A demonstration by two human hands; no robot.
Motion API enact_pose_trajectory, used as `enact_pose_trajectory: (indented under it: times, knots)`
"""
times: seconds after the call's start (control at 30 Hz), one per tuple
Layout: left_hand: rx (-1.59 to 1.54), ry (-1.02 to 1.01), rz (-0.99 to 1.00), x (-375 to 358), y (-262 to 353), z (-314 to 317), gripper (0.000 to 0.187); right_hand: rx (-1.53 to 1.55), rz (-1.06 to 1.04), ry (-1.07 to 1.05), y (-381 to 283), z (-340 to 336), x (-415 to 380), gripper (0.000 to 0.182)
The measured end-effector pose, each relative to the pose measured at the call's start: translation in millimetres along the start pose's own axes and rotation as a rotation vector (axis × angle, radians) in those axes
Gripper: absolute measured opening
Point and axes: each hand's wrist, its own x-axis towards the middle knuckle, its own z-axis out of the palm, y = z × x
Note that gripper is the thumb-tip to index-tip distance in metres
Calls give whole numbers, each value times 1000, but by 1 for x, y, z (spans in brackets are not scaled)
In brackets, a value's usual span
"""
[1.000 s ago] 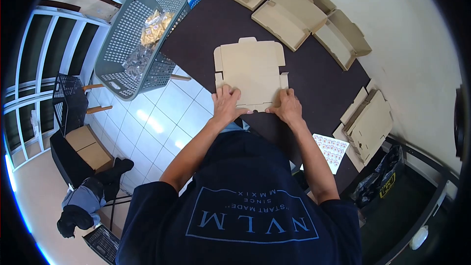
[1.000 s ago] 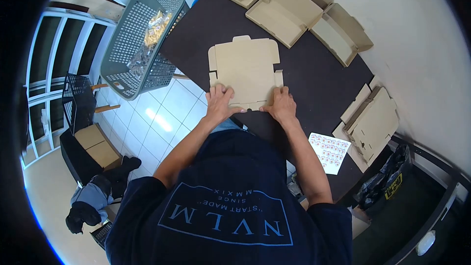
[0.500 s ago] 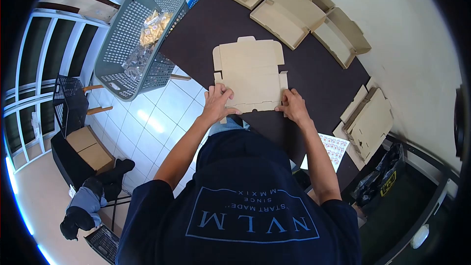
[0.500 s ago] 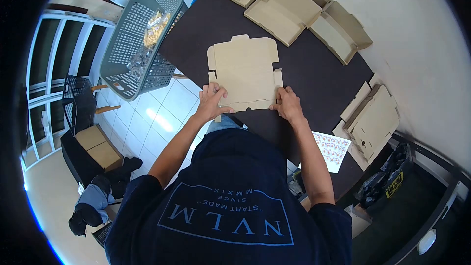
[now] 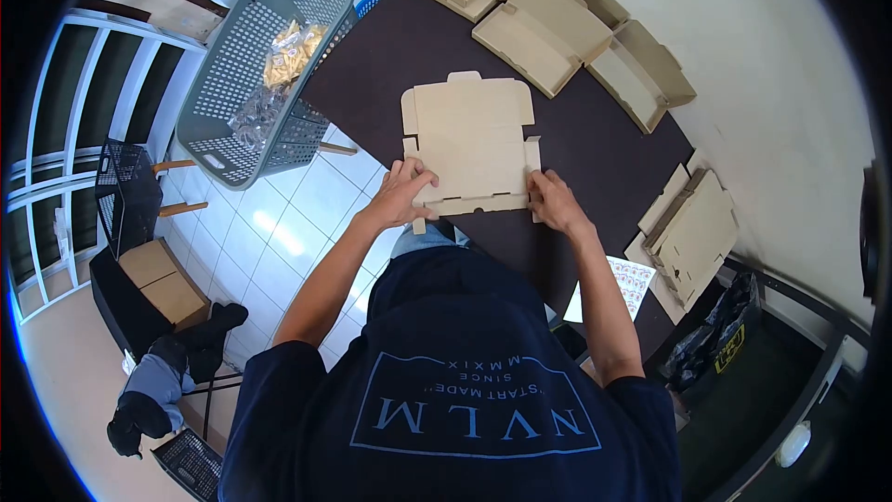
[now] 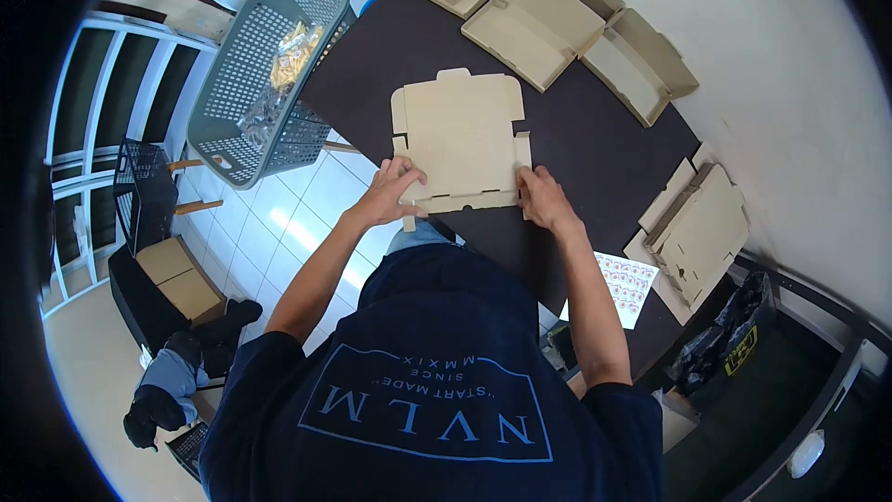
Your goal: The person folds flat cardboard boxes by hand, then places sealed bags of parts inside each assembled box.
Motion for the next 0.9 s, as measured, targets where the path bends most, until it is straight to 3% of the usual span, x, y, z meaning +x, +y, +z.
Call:
enact_pose_trajectory:
  times: [0.13, 0.17, 0.2, 0.3, 0.4, 0.5, 0.57, 0.67, 0.77, 0.9]
  knots:
    - [114, 54, 37, -7, 27, 0, 52, -242, -177, 116, -28, 6, -20, 35]
    - [132, 102, 111, -9, 28, 5, 40, -285, -213, 142, -25, 14, -20, 34]
    - [132, 101, 109, -9, 23, 10, 40, -284, -214, 141, -22, 18, -20, 34]
    - [-23, 163, 273, -5, 4, 14, 32, -288, -372, 226, -15, 16, -18, 34]
    - [-217, 38, 163, 0, -7, 8, 33, -230, -305, 191, -15, 11, -6, 37]
    - [-113, 194, 107, 10, 3, 15, 35, -218, -175, 156, -23, 10, 13, 41]
    - [58, 312, -58, 15, 18, 14, 45, -253, -40, 205, -30, 13, 24, 51]
    - [104, 252, -236, 24, 30, 14, 61, -275, 99, 222, -47, 7, 27, 58]
    - [115, 268, -266, 32, 36, 22, 74, -259, 57, 162, -37, 20, 34, 69]
    - [181, 357, -297, 43, 51, 33, 71, -277, 156, 153, -72, 20, 24, 86]
